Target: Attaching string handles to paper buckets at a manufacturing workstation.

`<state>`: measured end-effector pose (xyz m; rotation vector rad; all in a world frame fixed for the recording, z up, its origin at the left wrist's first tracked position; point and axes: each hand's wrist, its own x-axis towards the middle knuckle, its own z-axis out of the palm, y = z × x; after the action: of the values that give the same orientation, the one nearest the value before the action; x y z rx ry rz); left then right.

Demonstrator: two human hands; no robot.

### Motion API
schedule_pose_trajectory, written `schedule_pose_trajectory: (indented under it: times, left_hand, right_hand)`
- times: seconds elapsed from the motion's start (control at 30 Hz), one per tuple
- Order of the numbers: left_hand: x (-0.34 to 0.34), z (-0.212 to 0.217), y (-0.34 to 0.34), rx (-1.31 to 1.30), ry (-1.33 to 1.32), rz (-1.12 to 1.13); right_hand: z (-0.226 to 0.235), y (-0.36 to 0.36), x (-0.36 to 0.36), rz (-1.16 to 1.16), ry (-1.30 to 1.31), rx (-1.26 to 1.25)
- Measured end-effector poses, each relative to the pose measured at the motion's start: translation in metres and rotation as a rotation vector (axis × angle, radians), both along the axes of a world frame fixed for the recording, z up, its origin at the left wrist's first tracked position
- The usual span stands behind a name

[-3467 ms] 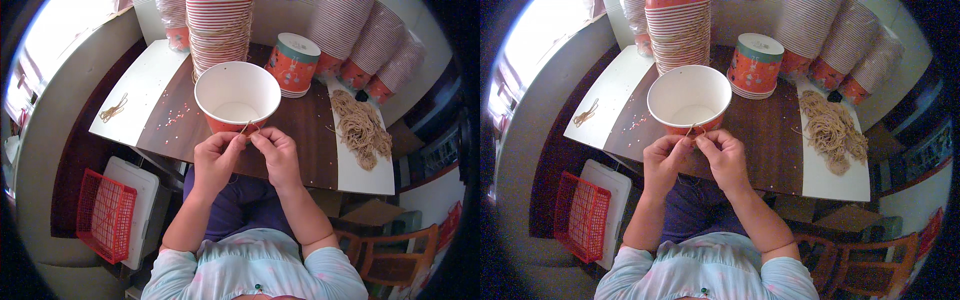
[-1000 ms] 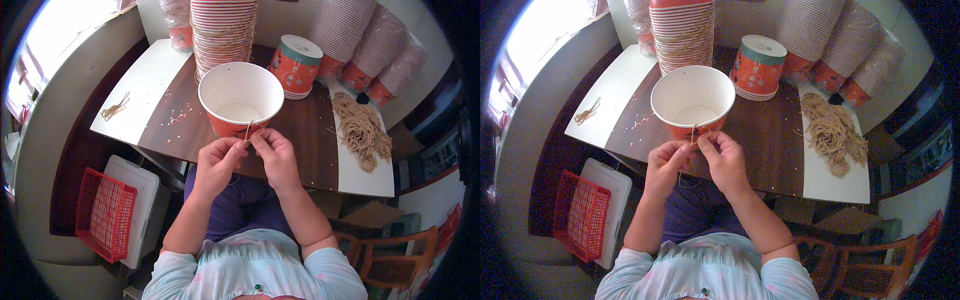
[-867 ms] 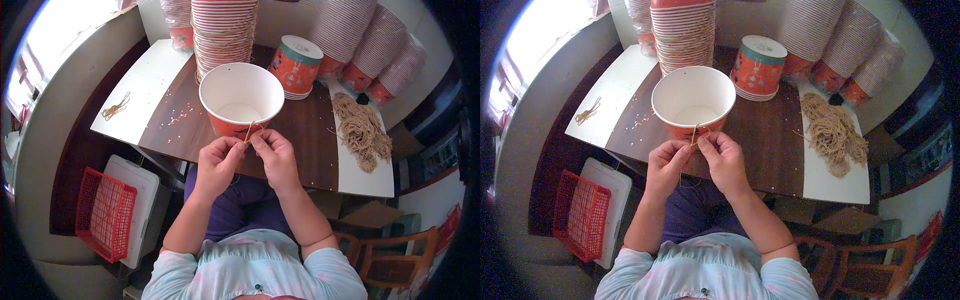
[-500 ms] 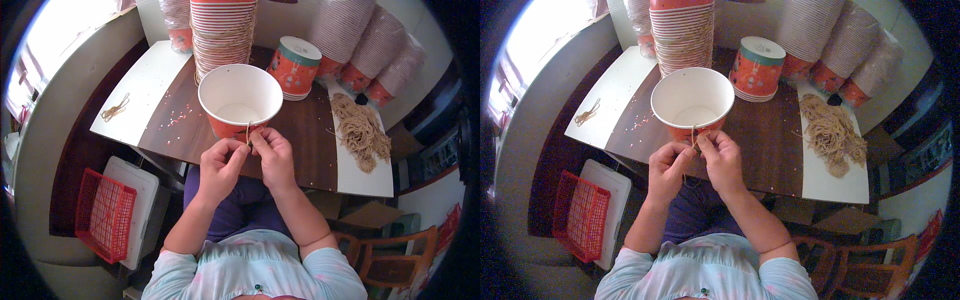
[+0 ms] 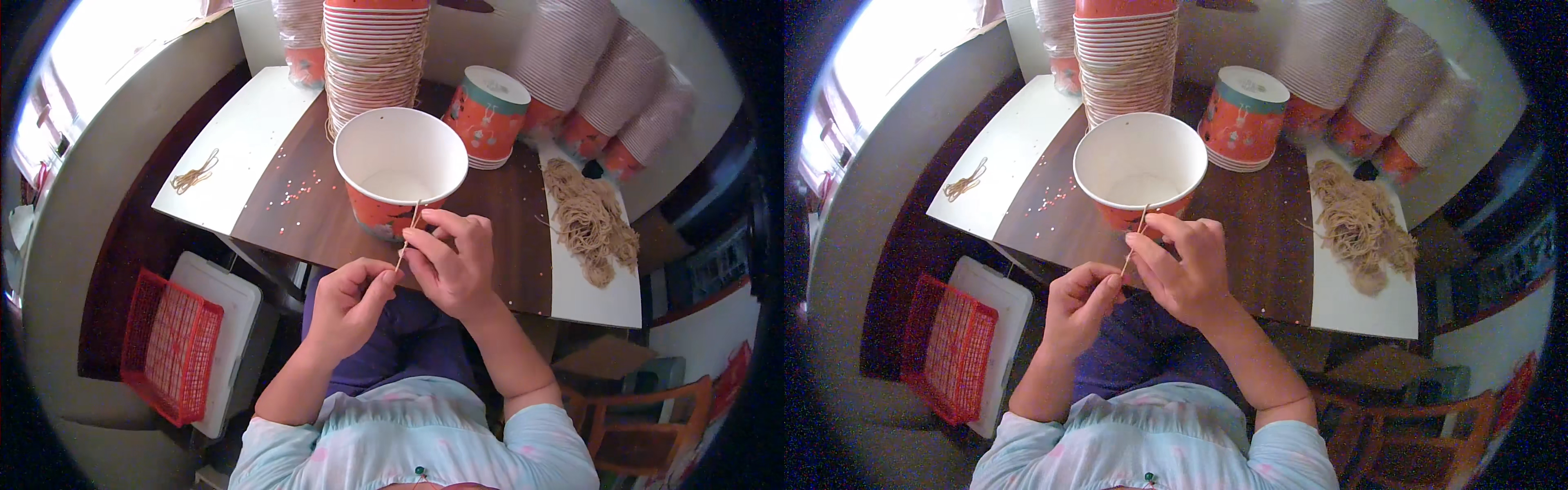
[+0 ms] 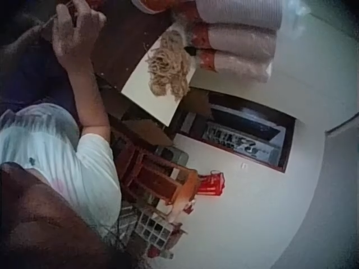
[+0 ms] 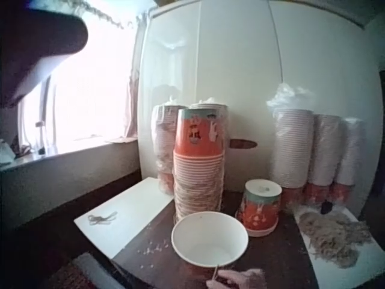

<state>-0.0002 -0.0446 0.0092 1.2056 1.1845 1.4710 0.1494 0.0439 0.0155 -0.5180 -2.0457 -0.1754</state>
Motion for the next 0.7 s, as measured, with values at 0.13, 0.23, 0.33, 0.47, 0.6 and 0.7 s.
schedule_pose_trajectory:
  times: [0.13, 0.23, 0.33, 0.47, 0.6, 0.7]
  left_hand:
    - [0.001, 0.006, -0.001, 0.026, 0.058, 0.023]
    - [0.002, 0.012, -0.002, 0.076, 0.106, 0.064]
    - [0.004, 0.023, -0.006, 0.122, 0.068, 0.006]
    - [0.008, 0.035, -0.011, 0.197, 0.166, -0.055]
    - [0.011, 0.044, -0.016, 0.223, 0.181, -0.102]
    - [0.012, 0.046, -0.018, 0.350, 0.242, -0.124]
  right_hand:
    - [-0.006, 0.010, -0.004, 0.057, 0.016, 0.101]
    - [-0.005, 0.010, -0.004, 0.032, 0.034, 0.175]
    - [-0.001, 0.015, -0.005, 0.019, 0.060, 0.214]
    - [0.004, 0.028, -0.006, 0.026, 0.105, 0.234]
    - [0.003, 0.037, -0.002, 0.015, 0.052, 0.179]
    - [0.002, 0.044, 0.004, 0.015, 0.053, 0.168]
